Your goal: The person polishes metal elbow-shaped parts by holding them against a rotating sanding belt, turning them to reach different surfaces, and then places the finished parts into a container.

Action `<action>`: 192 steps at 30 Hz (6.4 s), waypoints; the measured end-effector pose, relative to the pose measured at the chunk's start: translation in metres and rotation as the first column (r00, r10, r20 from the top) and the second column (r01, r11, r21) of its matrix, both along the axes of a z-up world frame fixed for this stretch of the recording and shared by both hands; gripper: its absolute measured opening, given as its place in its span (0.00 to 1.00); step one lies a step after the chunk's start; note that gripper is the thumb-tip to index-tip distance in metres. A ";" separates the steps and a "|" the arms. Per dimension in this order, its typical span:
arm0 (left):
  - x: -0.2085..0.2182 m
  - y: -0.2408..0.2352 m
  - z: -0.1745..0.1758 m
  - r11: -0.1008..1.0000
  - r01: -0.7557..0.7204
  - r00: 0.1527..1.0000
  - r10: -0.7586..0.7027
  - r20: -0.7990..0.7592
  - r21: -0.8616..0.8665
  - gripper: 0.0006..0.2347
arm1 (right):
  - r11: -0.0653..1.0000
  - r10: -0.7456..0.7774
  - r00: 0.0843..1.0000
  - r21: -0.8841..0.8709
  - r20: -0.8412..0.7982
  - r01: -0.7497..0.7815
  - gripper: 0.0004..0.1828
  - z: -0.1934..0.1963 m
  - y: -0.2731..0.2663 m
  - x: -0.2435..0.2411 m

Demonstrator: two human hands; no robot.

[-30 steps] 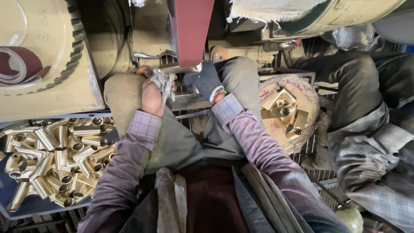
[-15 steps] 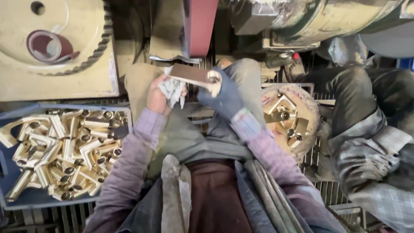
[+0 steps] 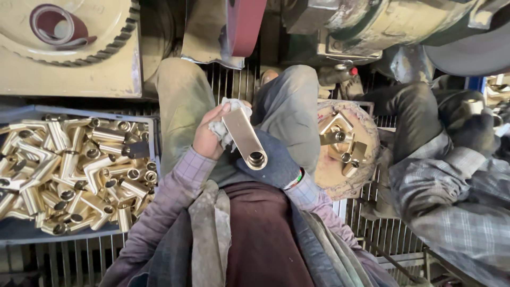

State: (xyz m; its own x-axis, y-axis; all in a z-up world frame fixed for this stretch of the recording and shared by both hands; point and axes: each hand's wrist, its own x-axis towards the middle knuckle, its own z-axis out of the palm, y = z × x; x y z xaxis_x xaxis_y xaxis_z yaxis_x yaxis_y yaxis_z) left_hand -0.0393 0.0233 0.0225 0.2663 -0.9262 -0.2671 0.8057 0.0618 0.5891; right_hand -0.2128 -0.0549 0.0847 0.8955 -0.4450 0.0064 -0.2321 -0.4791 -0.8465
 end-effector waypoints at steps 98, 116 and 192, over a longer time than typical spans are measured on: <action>0.047 -0.121 -0.186 0.956 -0.053 0.984 0.098 -0.146 0.288 0.11 | 0.388 -0.348 0.925 0.875 -0.153 0.290 0.10 -0.151 -0.109 0.118; 0.050 -0.097 -0.200 0.972 -0.231 0.323 0.032 0.946 0.046 0.07 | 0.470 -0.377 0.901 0.794 -0.214 0.386 0.06 -0.132 -0.101 0.123; 0.038 -0.099 -0.165 0.915 -0.287 0.950 0.233 0.210 0.284 0.11 | 0.524 -0.302 0.941 0.799 -0.151 0.296 0.09 -0.122 -0.084 0.104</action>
